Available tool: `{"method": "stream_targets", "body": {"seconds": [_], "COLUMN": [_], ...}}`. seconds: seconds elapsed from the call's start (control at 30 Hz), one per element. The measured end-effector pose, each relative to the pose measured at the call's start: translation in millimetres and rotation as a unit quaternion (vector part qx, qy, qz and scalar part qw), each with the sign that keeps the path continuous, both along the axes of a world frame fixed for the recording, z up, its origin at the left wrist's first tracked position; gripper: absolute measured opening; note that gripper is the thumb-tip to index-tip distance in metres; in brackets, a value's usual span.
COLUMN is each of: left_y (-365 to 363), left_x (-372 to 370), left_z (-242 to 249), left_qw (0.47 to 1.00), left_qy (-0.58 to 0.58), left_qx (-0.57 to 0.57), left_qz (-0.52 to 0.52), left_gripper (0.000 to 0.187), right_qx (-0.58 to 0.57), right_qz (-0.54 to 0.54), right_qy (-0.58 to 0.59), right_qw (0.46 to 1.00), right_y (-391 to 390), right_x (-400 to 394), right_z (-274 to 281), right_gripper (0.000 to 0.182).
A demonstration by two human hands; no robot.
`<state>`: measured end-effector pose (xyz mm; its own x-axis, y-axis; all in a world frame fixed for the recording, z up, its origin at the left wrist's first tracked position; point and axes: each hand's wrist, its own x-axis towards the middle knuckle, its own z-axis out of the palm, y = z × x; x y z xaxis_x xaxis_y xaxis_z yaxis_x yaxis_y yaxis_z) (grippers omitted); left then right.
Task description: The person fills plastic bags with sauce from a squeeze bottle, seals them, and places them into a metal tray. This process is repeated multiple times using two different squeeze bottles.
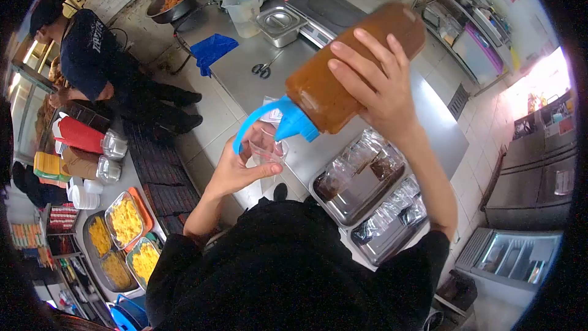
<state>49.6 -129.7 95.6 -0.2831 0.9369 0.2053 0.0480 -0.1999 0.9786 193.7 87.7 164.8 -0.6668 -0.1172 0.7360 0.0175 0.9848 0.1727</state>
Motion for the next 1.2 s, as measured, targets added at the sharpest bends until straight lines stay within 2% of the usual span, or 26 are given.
{"method": "stream_targets", "body": {"seconds": [0.03, 0.1, 0.17, 0.2, 0.33, 0.4, 0.5, 0.57, 0.63, 0.7, 0.77, 0.83, 0.9, 0.97, 1.0, 1.03, 1.07, 1.1, 1.13, 1.17, 1.2], "left_y": [0.5, 2.9, 3.7, 3.3, 2.6, 4.6, 6.2, 5.8, 6.2, 7.8, 8.5, 9.1, 11.6, 10.2, 13.7, 15.0, 15.9, 16.3, 24.6, 26.6, 26.9], "left_x": [1.5, 3.9, 3.9, 4.2, 4.1, 2.7, 1.9, 2.8, 2.8, 0.7, -1.4, -7.3, -4.0, -2.7, 0.8, 0.4, -0.9, 1.0, 4.3, 6.3, 7.3], "left_z": [3.3, 8.1, 9.2, 9.5, 9.9, 3.2, -4.8, -10.7, -18.8, -29.8, -40.2, -46.7, -49.9, -48.6, -48.0, -47.7, -48.5, -51.2, -58.2, -56.5, -52.2], "left_qw": [1.0, 1.0, 1.0, 1.0, 0.998, 0.999, 1.0, 0.999, 0.998, 0.997, 0.997, 0.975, 0.986, 0.983, 0.974, 0.974, 0.972, 0.969, 0.976, 0.976, 0.983], "left_qy": [-0.001, 0.002, 0.011, 0.021, -0.022, 0.037, 0.026, -0.004, -0.033, -0.059, -0.069, -0.22, -0.163, -0.172, -0.205, -0.199, -0.216, -0.235, -0.178, -0.174, -0.127], "left_qx": [0.0, 0.007, -0.001, -0.01, -0.055, 0.009, 0.002, -0.031, -0.06, -0.055, -0.014, 0.009, 0.025, 0.035, 0.063, 0.073, 0.063, 0.047, 0.091, 0.092, 0.096], "left_qz": [-0.002, -0.016, -0.018, -0.018, -0.026, -0.024, -0.018, -0.014, -0.007, -0.018, -0.013, -0.033, 0.018, 0.05, 0.074, 0.086, 0.072, 0.055, 0.087, 0.089, 0.089], "left_gripper": [0.042, 0.04, 0.04, 0.04, 0.043, 0.044, 0.047, 0.048, 0.049, 0.054, 0.052, 0.048, 0.043, 0.035, 0.026, 0.026, 0.025, 0.023, 0.019, 0.019, 0.018], "right_qx": [0.074, 0.108, 0.196, 0.207, 0.185, 0.167, 0.114, -0.069, -0.201, -0.471, -0.457, -0.613, -0.551, -0.682, -0.553, -0.406, -0.404, -0.433, -0.458, -0.458, -0.479], "right_qz": [-0.008, -0.015, 0.001, 0.002, -0.012, -0.015, -0.016, -0.021, -0.001, 0.027, -0.078, -0.064, -0.161, -0.06, -0.123, -0.182, -0.167, -0.09, -0.016, -0.013, 0.018], "right_qy": [-0.011, -0.004, 0.006, 0.024, -0.006, -0.023, -0.059, -0.128, -0.114, -0.088, -0.006, 0.085, 0.129, 0.184, 0.191, 0.198, 0.199, 0.171, 0.144, 0.146, 0.038], "right_qw": [0.997, 0.994, 0.981, 0.978, 0.983, 0.986, 0.992, 0.989, 0.973, 0.877, 0.886, 0.782, 0.809, 0.706, 0.801, 0.873, 0.877, 0.881, 0.877, 0.877, 0.877], "right_y": [0.1, -3.4, -4.2, -7.2, -14.2, -15.0, -11.3, -6.8, -6.6, -9.7, 0.5, -4.3, -14.1, -15.9, -20.9, -22.9, -31.4, -51.9, -66.0, -71.5, -75.5], "right_x": [1.7, 1.8, 2.5, 0.3, 2.6, 2.9, 1.8, 0.5, -3.3, -4.1, 1.0, -7.1, -12.3, -12.6, -12.0, -13.0, -16.6, -13.5, -10.3, -8.9, -8.9], "right_z": [8.8, 23.0, 34.9, 40.3, 55.0, 49.7, 22.5, -12.0, -59.1, -116.5, -188.3, -225.0, -240.3, -245.1, -239.9, -223.0, -189.5, -147.5, -118.6, -107.2, -99.5], "right_gripper": [0.043, 0.038, 0.032, 0.025, 0.022, 0.022, 0.028, 0.041, 0.058, 0.073, 0.08, 0.082, 0.08, 0.083, 0.084, 0.085, 0.085, 0.075, 0.065, 0.065, 0.048]}}
